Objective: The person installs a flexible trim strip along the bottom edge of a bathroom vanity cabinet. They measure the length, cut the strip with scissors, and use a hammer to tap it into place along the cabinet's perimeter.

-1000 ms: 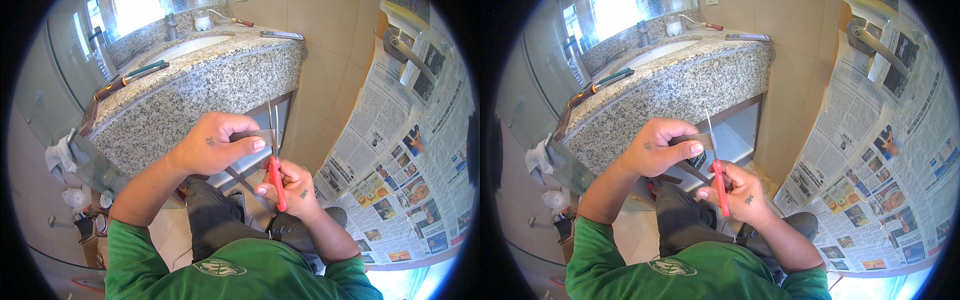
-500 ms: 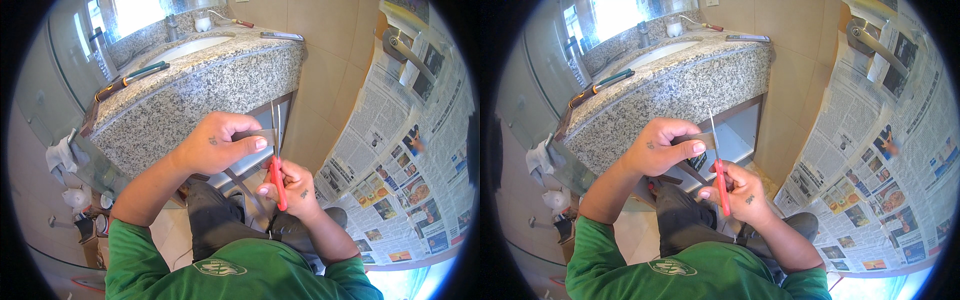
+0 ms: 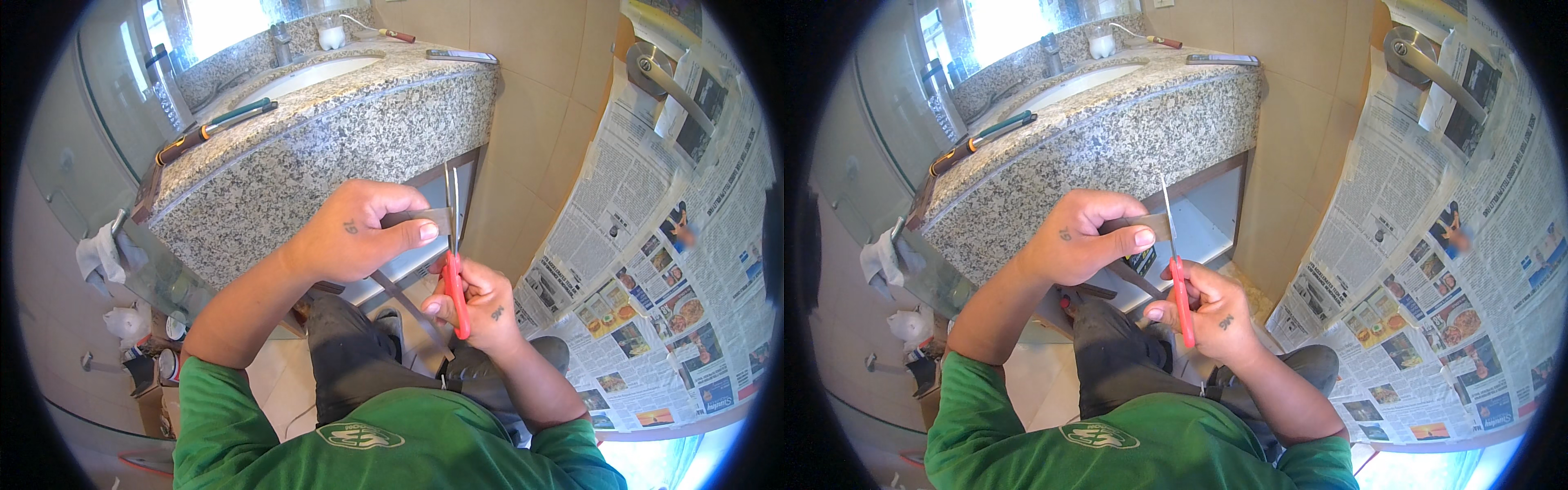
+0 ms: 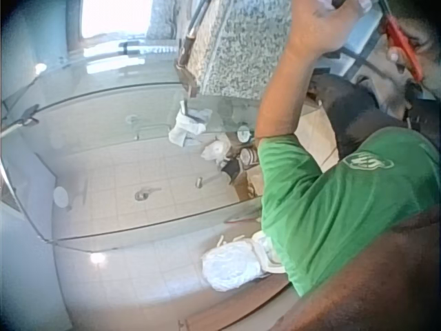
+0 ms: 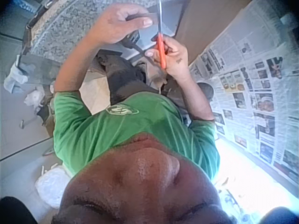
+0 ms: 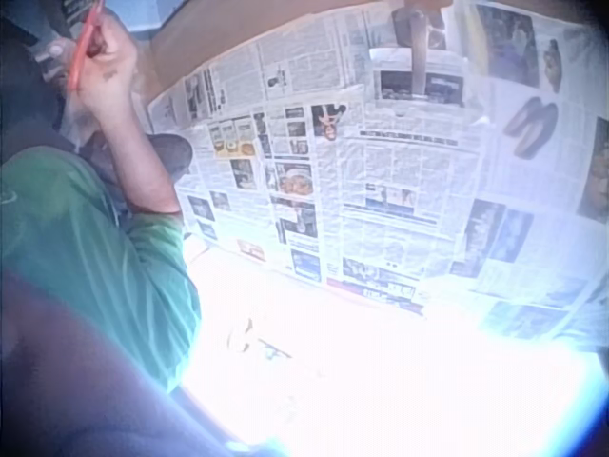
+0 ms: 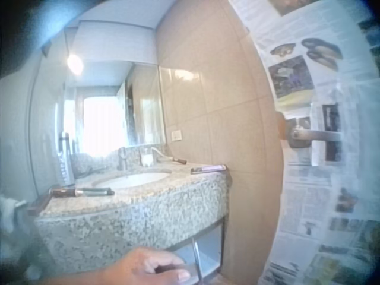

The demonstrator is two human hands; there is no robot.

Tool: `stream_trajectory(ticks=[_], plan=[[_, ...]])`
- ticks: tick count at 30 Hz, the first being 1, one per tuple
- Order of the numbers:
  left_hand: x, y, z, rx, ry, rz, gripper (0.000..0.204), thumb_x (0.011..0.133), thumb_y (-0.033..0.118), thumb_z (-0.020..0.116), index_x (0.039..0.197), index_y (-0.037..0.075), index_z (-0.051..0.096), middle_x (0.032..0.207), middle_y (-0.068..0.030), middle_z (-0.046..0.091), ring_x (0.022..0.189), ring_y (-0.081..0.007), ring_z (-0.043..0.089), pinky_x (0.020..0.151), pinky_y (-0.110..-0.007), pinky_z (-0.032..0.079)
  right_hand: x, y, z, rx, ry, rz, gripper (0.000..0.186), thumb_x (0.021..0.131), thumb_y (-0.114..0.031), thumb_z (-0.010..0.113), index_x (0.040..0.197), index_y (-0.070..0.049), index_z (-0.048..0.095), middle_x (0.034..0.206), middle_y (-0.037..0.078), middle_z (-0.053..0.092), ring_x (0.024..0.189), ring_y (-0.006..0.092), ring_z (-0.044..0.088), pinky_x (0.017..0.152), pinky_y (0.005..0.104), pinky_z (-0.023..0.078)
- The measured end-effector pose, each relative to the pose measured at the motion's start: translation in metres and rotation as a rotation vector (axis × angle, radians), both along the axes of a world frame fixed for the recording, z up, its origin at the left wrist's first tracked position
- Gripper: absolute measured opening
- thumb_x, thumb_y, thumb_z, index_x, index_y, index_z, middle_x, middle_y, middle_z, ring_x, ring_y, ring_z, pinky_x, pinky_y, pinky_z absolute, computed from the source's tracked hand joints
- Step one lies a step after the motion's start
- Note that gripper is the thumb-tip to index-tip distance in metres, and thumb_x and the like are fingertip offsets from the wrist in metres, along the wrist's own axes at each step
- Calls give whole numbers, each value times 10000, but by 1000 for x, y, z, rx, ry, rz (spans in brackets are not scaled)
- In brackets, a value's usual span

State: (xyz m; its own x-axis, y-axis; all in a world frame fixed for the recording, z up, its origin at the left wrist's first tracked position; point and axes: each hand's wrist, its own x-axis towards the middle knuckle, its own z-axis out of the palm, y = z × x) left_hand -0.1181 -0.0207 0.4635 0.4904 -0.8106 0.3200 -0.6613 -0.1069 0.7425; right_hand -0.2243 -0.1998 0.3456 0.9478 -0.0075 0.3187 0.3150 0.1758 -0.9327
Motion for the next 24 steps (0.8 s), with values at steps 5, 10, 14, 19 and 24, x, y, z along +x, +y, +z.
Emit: stream_trajectory(ticks=[5, 10, 14, 19, 24], plan=[[-2, -1, 1, 4, -9, 2, 236, 952, 214, 671, 965, -20, 690, 781, -40, 650, 730, -56, 545, 654, -256, 458, 1, 0, -2, -13, -20, -7, 462, 811, -122, 839, 1135, 82, 580, 720, 38, 617, 613, 85, 577, 566, 226, 463], [-1, 0, 0, 10, -16, 8, 231, 954, 218, 673, 970, -11, 695, 792, -31, 655, 738, -53, 552, 655, -252, 459, 1, 0, 0, 22, 7, -2, 470, 796, -101, 847, 1136, 82, 579, 719, 36, 618, 612, 80, 578, 563, 215, 453], [-4, 2, 1, -30, 94, -8, 220, 956, 208, 669, 970, -10, 699, 778, -24, 652, 737, -48, 554, 646, -249, 458, -2, 1, 4, 39, 17, 13, 475, 786, -85, 850, 1143, 74, 579, 710, 35, 616, 605, 77, 576, 555, 206, 439], [-2, 0, -2, -5, 30, 22, 215, 955, 198, 665, 954, -14, 704, 755, -32, 652, 727, -54, 562, 650, -252, 468, 0, -3, 2, 23, 34, 50, 557, 750, -135, 884, 1173, 47, 572, 770, 34, 618, 666, 75, 573, 600, 215, 436], [-6, -2, -4, 11, -7, 7, 208, 956, 185, 658, 942, -18, 703, 759, -49, 658, 731, -62, 574, 656, -257, 475, 0, -8, 4, 36, 87, 116, 679, 701, -267, 927, 1196, 24, 565, 823, 33, 614, 742, 88, 571, 675, 229, 449]])
